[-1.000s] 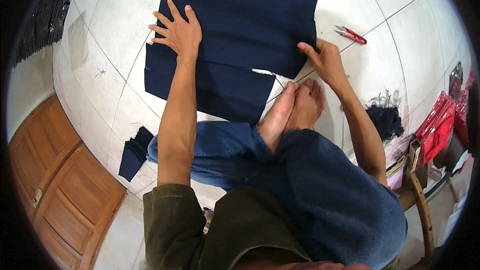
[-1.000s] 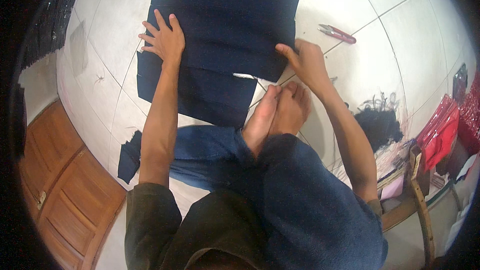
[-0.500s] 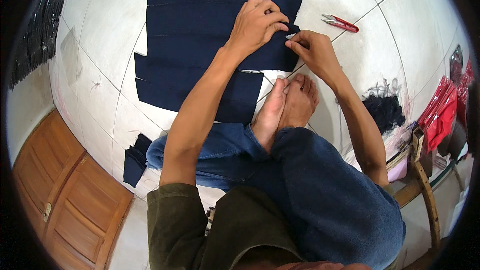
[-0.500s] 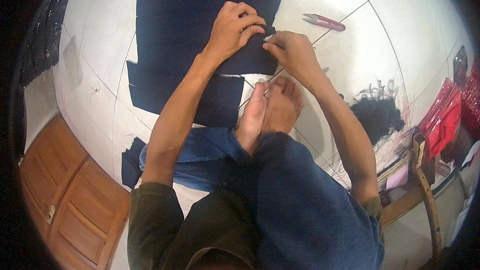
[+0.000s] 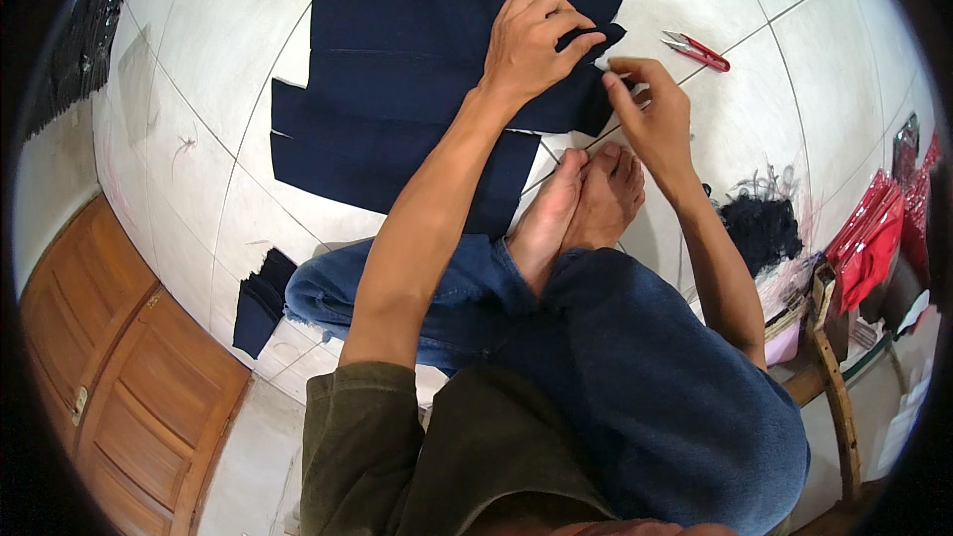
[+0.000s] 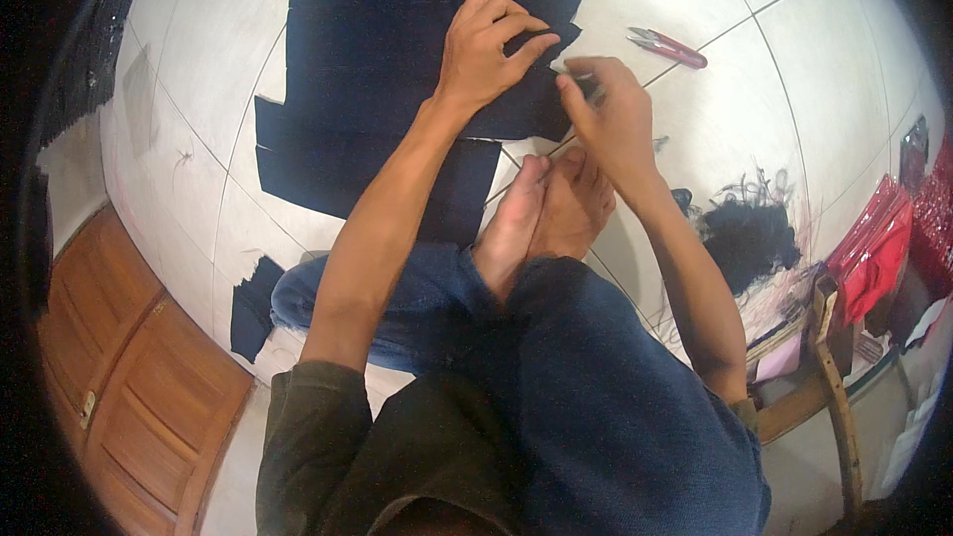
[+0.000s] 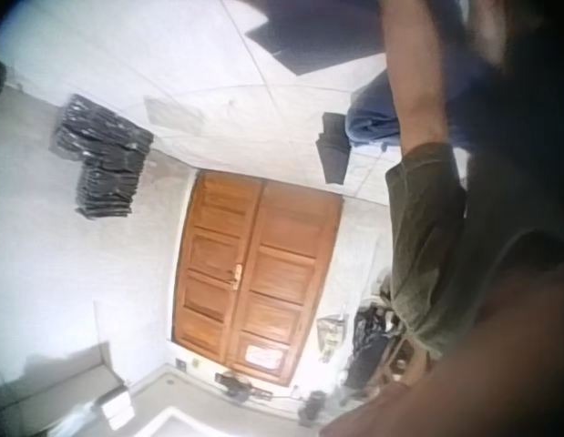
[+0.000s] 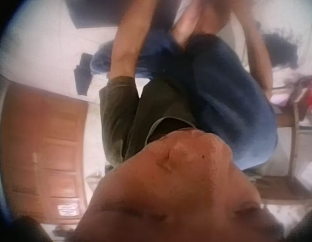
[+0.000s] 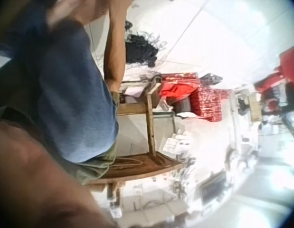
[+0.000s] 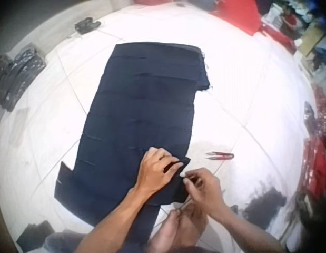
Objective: The person sits on a tiled floor and uses a red utility knife to cut a large piece of dark blue fabric. They repeatedly fold the fabric, cut along the edges to create strips, and set the cut pieces aside.
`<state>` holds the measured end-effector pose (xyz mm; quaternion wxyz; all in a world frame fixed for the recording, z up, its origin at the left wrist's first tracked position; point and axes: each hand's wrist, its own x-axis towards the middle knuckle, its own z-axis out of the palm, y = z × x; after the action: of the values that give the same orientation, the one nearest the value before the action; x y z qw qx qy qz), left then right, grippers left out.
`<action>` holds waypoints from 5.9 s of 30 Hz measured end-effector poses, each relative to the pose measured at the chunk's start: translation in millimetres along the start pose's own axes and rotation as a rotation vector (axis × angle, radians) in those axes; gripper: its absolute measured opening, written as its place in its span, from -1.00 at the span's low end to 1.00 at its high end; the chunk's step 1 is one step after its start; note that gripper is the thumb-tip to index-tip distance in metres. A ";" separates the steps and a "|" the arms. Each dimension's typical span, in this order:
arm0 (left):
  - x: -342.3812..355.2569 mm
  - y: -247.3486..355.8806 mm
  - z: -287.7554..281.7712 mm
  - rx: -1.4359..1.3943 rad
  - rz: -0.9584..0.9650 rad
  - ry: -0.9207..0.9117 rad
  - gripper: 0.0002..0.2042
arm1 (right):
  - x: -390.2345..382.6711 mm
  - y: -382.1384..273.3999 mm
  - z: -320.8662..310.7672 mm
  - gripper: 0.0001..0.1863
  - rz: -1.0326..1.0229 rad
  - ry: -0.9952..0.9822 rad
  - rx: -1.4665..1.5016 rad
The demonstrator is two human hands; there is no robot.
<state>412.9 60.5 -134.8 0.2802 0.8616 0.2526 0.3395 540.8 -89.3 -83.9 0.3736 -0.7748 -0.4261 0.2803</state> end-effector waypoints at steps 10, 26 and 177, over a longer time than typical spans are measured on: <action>-1.3 1.7 0.5 0.002 0.009 0.021 -0.81 | 24.0 1.7 5.1 -0.62 0.396 -0.108 0.268; -3.1 4.7 -0.3 -0.017 0.031 -0.020 -0.83 | 2.6 6.3 -4.7 -0.74 0.137 -0.268 -0.062; 70.4 28.1 -60.0 -0.240 -0.053 -0.361 -0.88 | 63.2 -31.6 -1.8 -0.67 -0.067 -0.185 0.402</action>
<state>421.4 103.1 -48.5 0.4304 0.8619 0.1789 0.1997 558.3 -23.7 -64.4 0.4889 -0.6411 -0.4197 0.4170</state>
